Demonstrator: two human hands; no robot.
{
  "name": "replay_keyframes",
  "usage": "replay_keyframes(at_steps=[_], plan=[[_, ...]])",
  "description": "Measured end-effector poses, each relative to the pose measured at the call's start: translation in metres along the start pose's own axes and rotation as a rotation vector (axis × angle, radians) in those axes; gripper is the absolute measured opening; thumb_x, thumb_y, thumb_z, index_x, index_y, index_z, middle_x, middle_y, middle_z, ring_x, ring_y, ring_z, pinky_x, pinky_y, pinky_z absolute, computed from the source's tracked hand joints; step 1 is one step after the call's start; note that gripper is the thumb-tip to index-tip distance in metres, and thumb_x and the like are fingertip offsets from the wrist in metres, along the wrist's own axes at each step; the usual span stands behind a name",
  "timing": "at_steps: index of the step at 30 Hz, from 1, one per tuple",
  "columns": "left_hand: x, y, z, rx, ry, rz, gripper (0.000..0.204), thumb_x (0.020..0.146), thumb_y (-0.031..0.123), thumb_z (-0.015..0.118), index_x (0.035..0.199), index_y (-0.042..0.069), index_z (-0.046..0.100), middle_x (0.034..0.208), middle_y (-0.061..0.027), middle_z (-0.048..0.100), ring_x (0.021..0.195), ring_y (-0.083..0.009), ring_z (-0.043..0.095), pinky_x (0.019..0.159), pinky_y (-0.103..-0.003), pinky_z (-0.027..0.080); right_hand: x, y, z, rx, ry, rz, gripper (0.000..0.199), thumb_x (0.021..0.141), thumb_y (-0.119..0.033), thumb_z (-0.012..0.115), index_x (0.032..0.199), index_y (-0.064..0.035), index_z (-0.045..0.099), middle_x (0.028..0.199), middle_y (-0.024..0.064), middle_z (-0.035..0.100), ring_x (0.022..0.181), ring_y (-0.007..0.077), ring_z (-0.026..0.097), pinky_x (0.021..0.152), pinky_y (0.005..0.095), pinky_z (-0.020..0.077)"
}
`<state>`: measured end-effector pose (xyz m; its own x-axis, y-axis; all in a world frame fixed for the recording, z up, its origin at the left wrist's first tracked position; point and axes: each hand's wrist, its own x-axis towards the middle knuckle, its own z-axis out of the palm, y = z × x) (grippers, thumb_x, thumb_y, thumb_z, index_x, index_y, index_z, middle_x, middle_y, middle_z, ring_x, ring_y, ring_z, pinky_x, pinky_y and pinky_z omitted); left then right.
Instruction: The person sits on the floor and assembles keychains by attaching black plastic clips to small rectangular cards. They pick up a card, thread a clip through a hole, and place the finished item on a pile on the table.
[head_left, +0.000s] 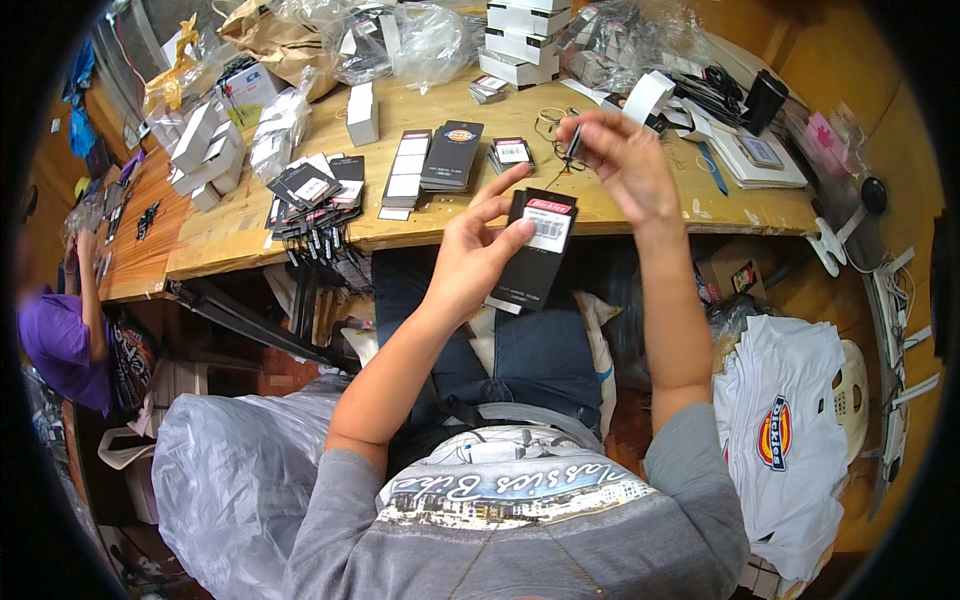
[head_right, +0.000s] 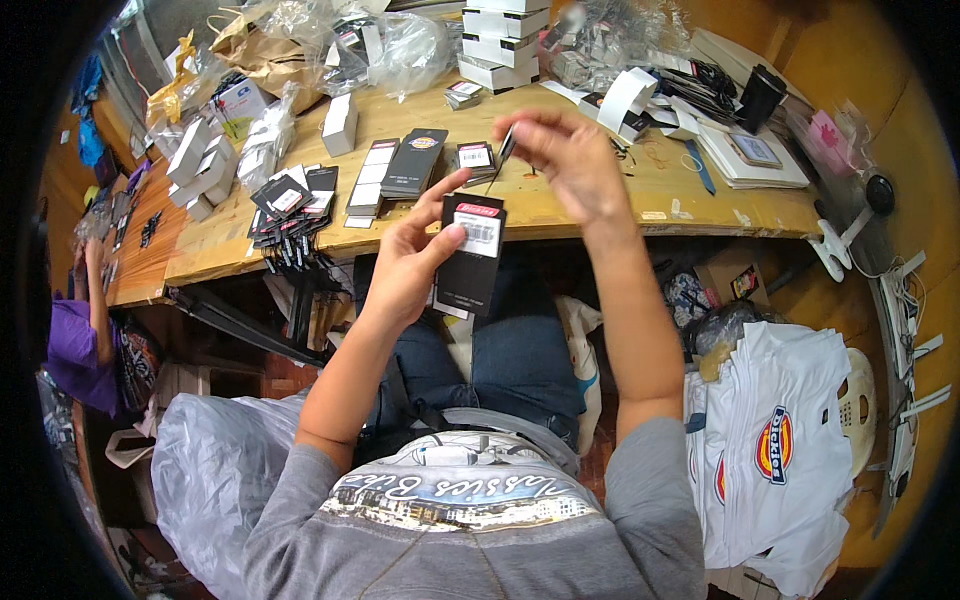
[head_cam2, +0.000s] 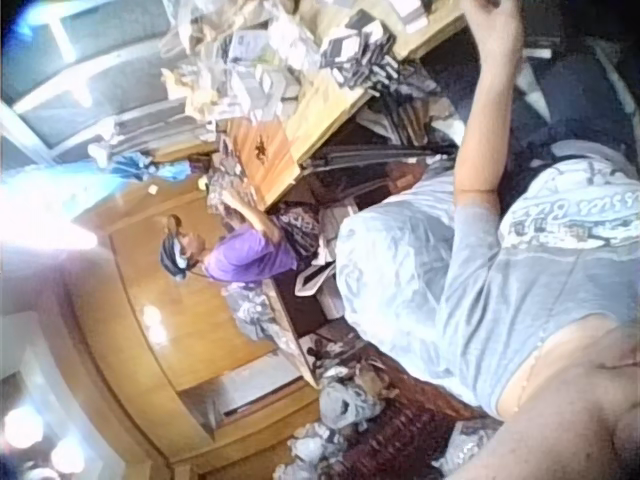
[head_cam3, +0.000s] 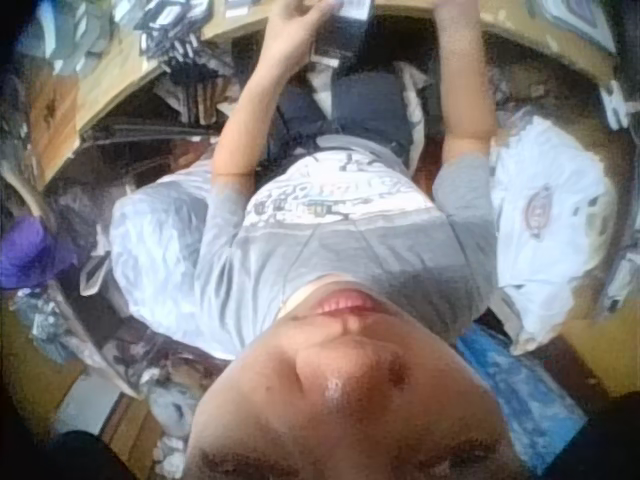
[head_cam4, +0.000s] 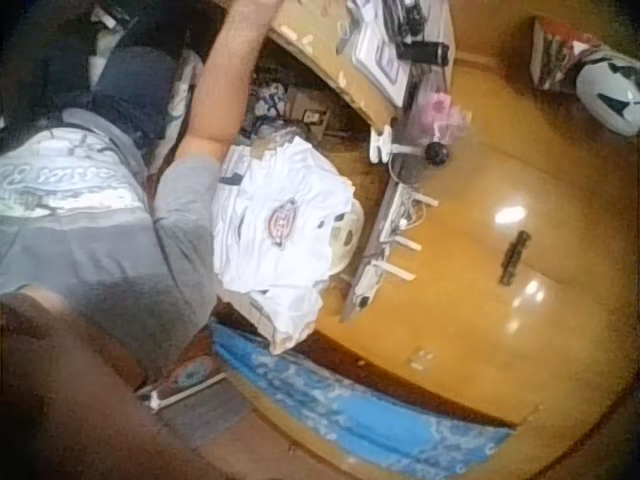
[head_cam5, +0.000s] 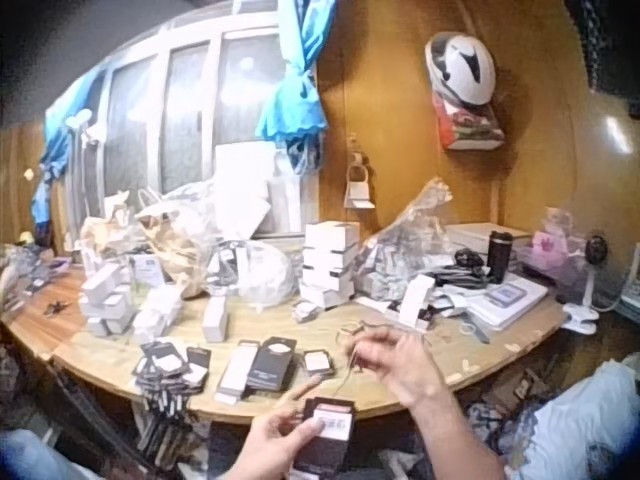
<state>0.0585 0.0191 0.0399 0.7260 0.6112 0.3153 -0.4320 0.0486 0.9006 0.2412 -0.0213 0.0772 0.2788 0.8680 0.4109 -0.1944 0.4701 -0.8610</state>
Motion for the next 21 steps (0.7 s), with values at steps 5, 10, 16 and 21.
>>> replay_keyframes(at_steps=[5,10,16,21], plan=[[-0.006,-0.013,0.006,0.014,0.055,-0.195,0.018,0.076,0.004,0.055,0.092,-0.003,0.055,0.073,-0.0039,0.058,0.064,-0.0062,0.053,0.058,-0.019,0.043,-0.043,0.020,0.034,-0.078,0.114,-0.070,0.011,0.073,-0.001,0.056,0.084,0.0016,0.057,0.083,0.0128,0.060,0.076,0.0155,0.057,0.073,0.0258,0.0448],[-0.033,-0.030,-0.008,0.153,-0.005,-0.245,0.015,0.075,0.002,0.055,0.089,-0.004,0.056,0.075,-0.0043,0.058,0.063,-0.0052,0.052,0.057,-0.018,0.043,-0.054,0.006,0.009,0.152,0.250,-0.193,0.011,0.078,-0.005,0.051,0.087,0.0015,0.054,0.081,0.0128,0.058,0.073,0.0192,0.057,0.071,0.0298,0.0472],[-0.049,-0.037,-0.015,0.152,0.037,-0.298,0.013,0.074,0.004,0.056,0.085,-0.002,0.056,0.077,-0.0036,0.058,0.068,-0.0069,0.053,0.063,-0.019,0.042,-0.073,0.001,0.015,0.309,0.259,-0.229,0.009,0.080,-0.005,0.049,0.088,-0.0027,0.049,0.078,0.0123,0.057,0.054,0.0111,0.049,0.051,0.0200,0.0412],[-0.042,-0.037,-0.024,-0.069,0.135,-0.175,0.021,0.084,0.008,0.039,0.103,-0.001,0.037,0.095,-0.0139,0.053,0.089,-0.0269,0.055,0.073,-0.034,0.047,-0.098,0.011,0.021,-0.040,0.286,-0.083,0.007,0.077,-0.006,0.053,0.083,-0.0007,0.053,0.073,0.0112,0.059,0.048,0.0070,0.046,0.042,0.0155,0.0349]])
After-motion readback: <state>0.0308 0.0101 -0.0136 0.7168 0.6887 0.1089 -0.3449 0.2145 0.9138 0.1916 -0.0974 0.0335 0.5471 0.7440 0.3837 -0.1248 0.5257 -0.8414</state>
